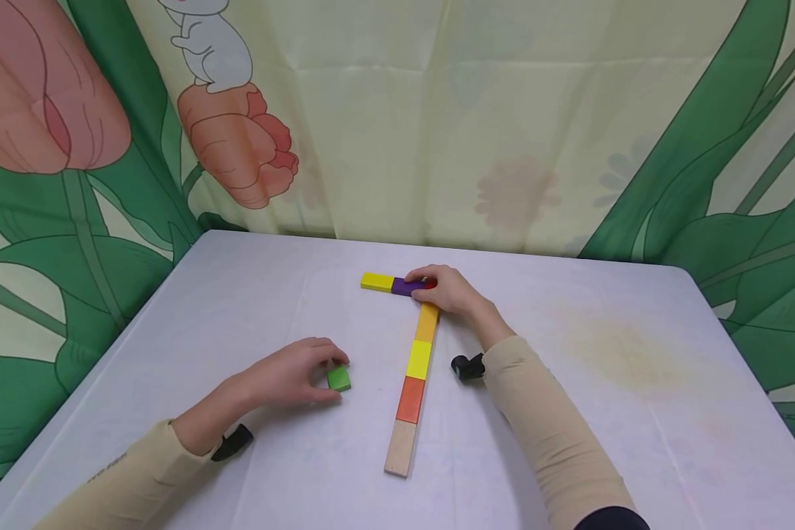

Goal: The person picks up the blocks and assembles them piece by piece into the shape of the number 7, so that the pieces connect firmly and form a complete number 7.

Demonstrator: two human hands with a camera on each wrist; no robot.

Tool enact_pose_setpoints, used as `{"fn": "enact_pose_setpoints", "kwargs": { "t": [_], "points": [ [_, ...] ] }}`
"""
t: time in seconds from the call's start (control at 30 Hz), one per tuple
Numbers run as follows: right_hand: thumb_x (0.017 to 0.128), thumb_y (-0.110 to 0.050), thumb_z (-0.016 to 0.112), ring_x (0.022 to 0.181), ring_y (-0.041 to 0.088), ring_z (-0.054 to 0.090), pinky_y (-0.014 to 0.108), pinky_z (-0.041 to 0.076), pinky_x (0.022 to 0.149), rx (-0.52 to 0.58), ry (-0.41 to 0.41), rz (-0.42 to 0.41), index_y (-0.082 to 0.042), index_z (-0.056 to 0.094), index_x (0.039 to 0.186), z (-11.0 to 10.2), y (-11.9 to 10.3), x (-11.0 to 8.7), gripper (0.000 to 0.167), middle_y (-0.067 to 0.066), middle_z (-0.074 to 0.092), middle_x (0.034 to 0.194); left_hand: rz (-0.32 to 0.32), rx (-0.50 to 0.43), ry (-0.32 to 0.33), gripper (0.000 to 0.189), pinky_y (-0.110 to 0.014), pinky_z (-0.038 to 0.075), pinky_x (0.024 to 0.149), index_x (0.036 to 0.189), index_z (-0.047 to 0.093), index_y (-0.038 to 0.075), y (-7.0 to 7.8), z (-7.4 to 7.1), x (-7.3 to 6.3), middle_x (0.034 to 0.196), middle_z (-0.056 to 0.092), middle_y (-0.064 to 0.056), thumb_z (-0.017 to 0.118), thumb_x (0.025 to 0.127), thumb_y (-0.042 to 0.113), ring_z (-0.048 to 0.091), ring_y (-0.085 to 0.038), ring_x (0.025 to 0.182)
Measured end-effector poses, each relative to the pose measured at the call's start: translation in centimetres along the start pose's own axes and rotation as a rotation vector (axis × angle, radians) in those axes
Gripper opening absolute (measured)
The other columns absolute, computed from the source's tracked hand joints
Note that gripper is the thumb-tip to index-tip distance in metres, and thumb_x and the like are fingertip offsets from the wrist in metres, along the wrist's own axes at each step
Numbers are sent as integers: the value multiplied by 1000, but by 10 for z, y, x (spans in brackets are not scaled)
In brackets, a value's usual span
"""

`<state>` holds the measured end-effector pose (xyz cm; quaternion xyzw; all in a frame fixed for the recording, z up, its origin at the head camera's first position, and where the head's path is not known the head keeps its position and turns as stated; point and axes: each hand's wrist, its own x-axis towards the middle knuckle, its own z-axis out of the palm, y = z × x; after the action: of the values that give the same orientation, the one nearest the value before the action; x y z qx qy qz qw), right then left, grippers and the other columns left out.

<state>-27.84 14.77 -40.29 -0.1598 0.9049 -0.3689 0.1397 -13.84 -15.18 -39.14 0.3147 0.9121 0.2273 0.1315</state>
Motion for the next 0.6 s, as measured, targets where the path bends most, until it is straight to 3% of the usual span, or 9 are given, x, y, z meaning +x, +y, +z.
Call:
{"fn": "enact_pose_setpoints", "kwargs": {
  "t": [0.33, 0.6],
  "points": [
    [98, -17, 68, 118, 33, 46, 48, 37, 105, -6, 3, 3, -16, 68, 131, 1, 2, -1, 33, 14, 59, 131, 2, -3, 33, 33, -30, 50, 86, 113, 70, 9, 1, 3, -3, 103, 62, 6, 82, 86, 22, 56, -12, 94],
    [98, -16, 68, 119, 33, 46, 49, 37, 107, -2, 1, 3, -16, 68, 131, 0, 0, -1, 33, 14, 58, 133, -19, -28, 50, 27, -29, 51, 83, 111, 70, 8, -9, 0, 3, 100, 63, 7, 80, 87, 16, 57, -11, 90]
  ]
}}
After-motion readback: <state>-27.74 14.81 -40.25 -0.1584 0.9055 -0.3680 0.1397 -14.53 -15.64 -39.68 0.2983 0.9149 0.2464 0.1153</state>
